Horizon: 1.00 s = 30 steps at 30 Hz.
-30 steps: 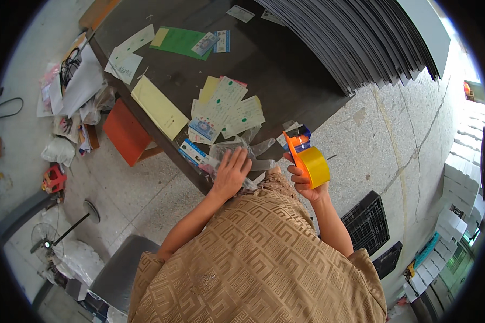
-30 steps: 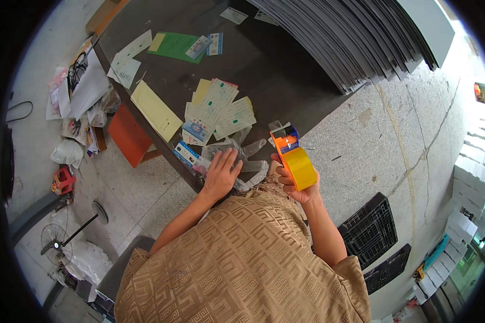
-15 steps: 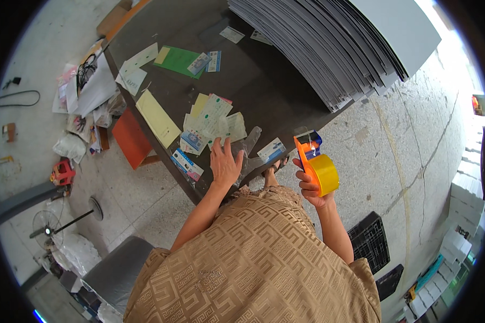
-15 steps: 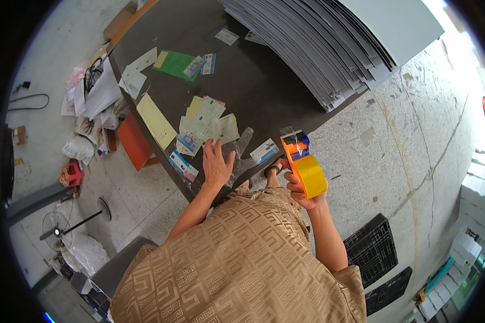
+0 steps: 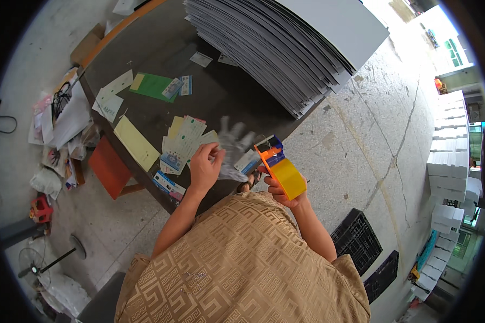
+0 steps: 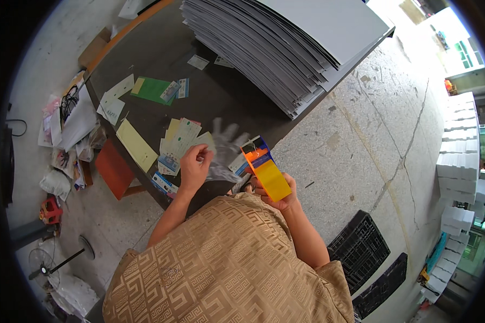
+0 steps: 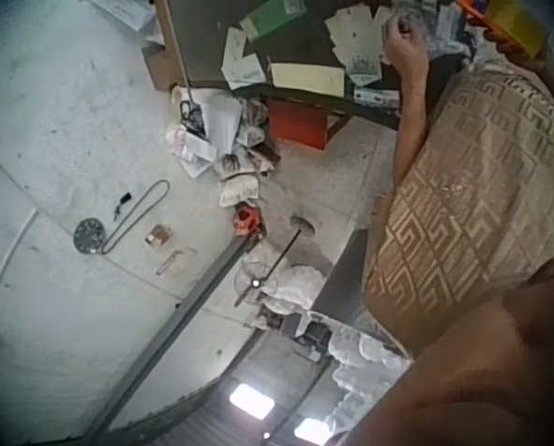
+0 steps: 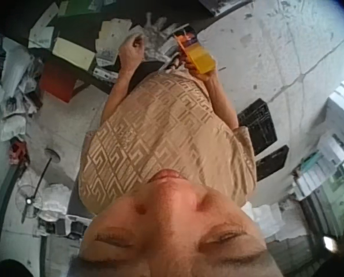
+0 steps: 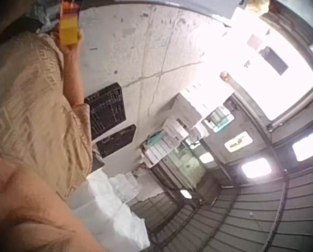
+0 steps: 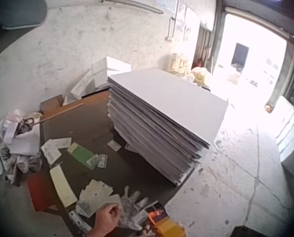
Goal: The person puts on a pair of disposable plastic gloves and then pours liquid from a blue plastic container onto a white cloth. The person handles the gloves and the container with care, ensuring the cloth is saturated with the liquid.
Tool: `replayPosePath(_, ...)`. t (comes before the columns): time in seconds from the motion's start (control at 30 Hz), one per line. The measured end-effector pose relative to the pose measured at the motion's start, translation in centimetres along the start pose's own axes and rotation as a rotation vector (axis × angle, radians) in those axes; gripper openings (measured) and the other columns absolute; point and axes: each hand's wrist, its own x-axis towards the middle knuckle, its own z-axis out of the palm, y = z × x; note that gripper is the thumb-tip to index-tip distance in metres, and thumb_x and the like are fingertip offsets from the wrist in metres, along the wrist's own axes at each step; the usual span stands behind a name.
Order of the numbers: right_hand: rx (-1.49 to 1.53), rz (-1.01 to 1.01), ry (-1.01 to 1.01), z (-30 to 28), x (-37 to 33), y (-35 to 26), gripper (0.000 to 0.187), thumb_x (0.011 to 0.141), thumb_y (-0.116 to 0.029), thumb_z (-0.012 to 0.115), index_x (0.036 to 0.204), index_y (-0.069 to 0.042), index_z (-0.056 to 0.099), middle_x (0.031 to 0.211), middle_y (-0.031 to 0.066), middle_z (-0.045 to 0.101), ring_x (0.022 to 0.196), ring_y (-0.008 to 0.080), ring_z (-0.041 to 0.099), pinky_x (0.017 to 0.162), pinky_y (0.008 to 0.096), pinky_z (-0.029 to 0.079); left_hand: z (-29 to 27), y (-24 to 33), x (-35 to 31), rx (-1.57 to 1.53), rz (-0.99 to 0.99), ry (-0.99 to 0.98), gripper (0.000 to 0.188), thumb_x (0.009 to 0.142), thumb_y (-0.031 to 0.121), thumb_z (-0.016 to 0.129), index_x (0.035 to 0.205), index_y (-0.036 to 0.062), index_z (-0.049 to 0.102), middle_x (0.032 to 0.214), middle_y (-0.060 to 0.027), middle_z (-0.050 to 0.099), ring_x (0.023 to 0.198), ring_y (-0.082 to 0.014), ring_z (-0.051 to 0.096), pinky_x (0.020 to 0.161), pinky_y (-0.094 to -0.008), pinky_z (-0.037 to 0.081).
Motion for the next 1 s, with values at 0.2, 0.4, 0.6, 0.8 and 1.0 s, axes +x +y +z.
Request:
replayPosePath(0.2, -0.068, 0.029, 0.018, 0.9, 1.1, 0.4, 0.084, 0.08, -0.023, 0.056, 0.148, 0.013, 0.021, 0.099, 0.0167, 0.054, 0.074, 0.02, 0.056, 0.054, 0.029, 0.053, -2.3, 6.2, 4.4, -0.42, 0.11, -0.235, 0.04, 0.087, 0.009, 0.074, 0.124, 0.0031, 0.062, 0.111, -0.013, 0.064, 0.094, -0.0233, 0.066, 0.074, -0.0315, 0.055)
replayPosePath(0.4, -0.115, -0.152, 0.131, -2.4, -2.1, 0.9, 0.068, 0.081, -0.024, 0.055, 0.14, 0.005, 0.041, 0.104, 0.0144, 0.061, 0.082, 0.0233, 0.061, 0.059, 0.0324, 0.056, 2.0, -0.2, 4.2, -0.018, 0.239, -0.365, 0.036, 0.091, 0.008, 0.066, 0.126, 0.0037, 0.06, 0.11, -0.0129, 0.065, 0.094, -0.0231, 0.066, 0.074, -0.0344, 0.054)
replayPosePath(0.6, -0.066, -0.48, 0.26, -7.6, -9.9, 5.1, 0.062, 0.081, -0.028, 0.056, 0.135, 0.0, 0.048, 0.103, 0.0107, 0.062, 0.082, 0.023, 0.06, 0.058, 0.0308, 0.051, 5.1, -1.0, 0.4, -0.227, -0.325, -0.831, 0.035, 0.093, 0.006, 0.063, 0.128, 0.0015, 0.058, 0.102, -0.0138, 0.071, 0.088, -0.0188, 0.07, 0.072, -0.0328, 0.056)
replayPosePath(0.8, 0.117, -0.761, 0.28, -9.5, -17.5, 10.7, 0.081, 0.081, -0.033, 0.059, 0.146, 0.008, 0.032, 0.092, 0.0069, 0.05, 0.07, 0.0137, 0.048, 0.055, 0.0237, 0.045, 8.0, -3.8, -7.1, -0.609, -0.285, -1.158, 0.042, 0.093, 0.007, 0.062, 0.133, -0.0033, 0.054, 0.093, -0.0105, 0.074, 0.089, -0.0199, 0.071, 0.082, -0.029, 0.055)
replayPosePath(1.0, 0.296, -0.947, 0.134, -12.7, -24.1, 9.4, 0.08, 0.089, -0.036, 0.058, 0.147, 0.01, 0.027, 0.089, 0.007, 0.047, 0.068, 0.0122, 0.046, 0.056, 0.0221, 0.045, 12.1, -1.0, -8.0, -0.104, -0.51, -1.188, 0.043, 0.093, 0.01, 0.062, 0.131, -0.007, 0.053, 0.088, -0.0135, 0.074, 0.082, -0.0182, 0.072, 0.078, -0.0291, 0.056)
